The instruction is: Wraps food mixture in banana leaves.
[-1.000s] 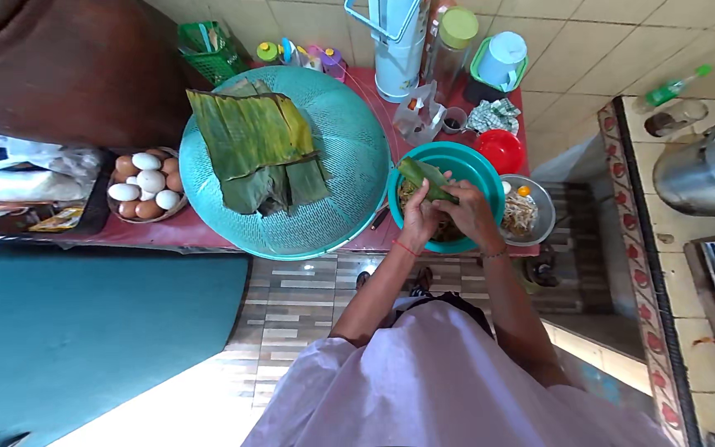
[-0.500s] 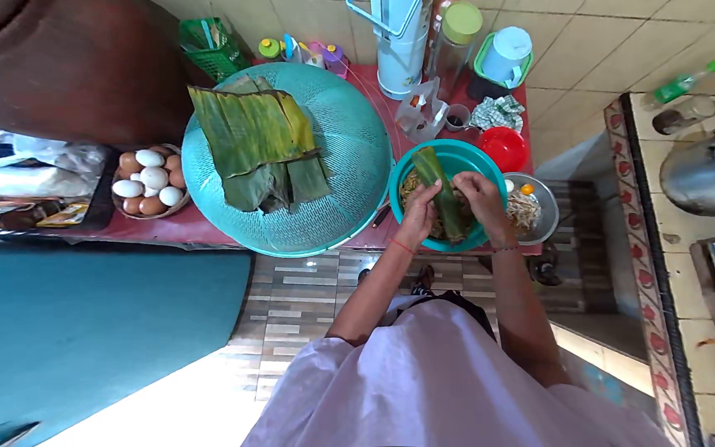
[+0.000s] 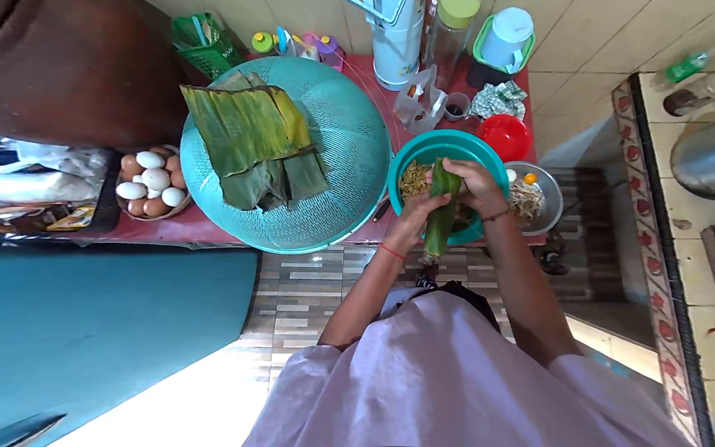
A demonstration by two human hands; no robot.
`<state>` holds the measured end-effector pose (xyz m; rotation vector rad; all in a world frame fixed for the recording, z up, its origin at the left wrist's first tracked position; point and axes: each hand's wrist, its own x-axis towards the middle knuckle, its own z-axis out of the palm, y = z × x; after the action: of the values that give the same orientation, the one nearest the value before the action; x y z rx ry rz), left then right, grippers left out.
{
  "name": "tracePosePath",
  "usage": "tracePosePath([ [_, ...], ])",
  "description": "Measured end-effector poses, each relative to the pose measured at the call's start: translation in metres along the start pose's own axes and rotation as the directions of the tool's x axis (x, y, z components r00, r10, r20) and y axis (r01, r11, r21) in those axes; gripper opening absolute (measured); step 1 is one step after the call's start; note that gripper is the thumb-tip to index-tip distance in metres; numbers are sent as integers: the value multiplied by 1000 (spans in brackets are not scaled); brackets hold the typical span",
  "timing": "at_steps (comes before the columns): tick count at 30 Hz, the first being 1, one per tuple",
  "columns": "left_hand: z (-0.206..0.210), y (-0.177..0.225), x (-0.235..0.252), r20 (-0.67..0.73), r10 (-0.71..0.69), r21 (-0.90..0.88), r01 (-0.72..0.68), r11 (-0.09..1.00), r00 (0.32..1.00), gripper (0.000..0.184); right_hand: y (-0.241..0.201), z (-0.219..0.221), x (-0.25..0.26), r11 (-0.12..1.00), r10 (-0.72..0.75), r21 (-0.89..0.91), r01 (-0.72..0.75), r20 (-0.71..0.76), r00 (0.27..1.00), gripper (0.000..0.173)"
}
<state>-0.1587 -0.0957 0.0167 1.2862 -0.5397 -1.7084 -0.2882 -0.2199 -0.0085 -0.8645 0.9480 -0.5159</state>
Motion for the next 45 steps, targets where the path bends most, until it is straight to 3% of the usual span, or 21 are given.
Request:
tracePosePath([
  [4,-5,-8,23,-95,23,-118,-34,992,995,26,4,-1,-11,997,70,-35,-66,132,989,50],
  [8,-12,-15,20,-109,40,-39,-45,998,993,31,12,1,-20,993,52,-108,-40,111,992,24],
  [12,-15,-15,7,-73,-33,100,40,994,997,44,16,3,-18,996,39,-76,-40,-6,999,20],
  [15,-16,-15,3,-16,-56,125,57,990,998,36,21,3,-16,999,35,-24,-37,-74,997,23],
  [18,-18,-16,2,4,-27,130,26,991,1000,29,22,5,-19,999,33,1,-33,-45,998,27],
  [21,-23,-19,2,27,6,157,-11,988,1000,28,23,3,-23,1000,4,-23,-3,38,999,47],
  [23,-29,-26,9,35,25,172,-31,985,999,28,24,5,-22,999,4,-36,-3,19,1000,54],
  [30,-31,-30,21,7,38,125,-38,991,999,26,28,9,-15,997,28,-67,-33,-82,996,52],
  [35,-37,-22,20,40,-11,201,3,980,999,38,26,8,-15,998,35,-54,-38,-57,998,54],
  [40,-38,-23,21,28,22,161,-26,987,999,30,30,6,-18,996,-30,-84,36,70,997,74],
  [45,-38,-26,22,35,57,147,-62,987,998,30,30,9,-18,995,-36,-94,37,21,999,66],
])
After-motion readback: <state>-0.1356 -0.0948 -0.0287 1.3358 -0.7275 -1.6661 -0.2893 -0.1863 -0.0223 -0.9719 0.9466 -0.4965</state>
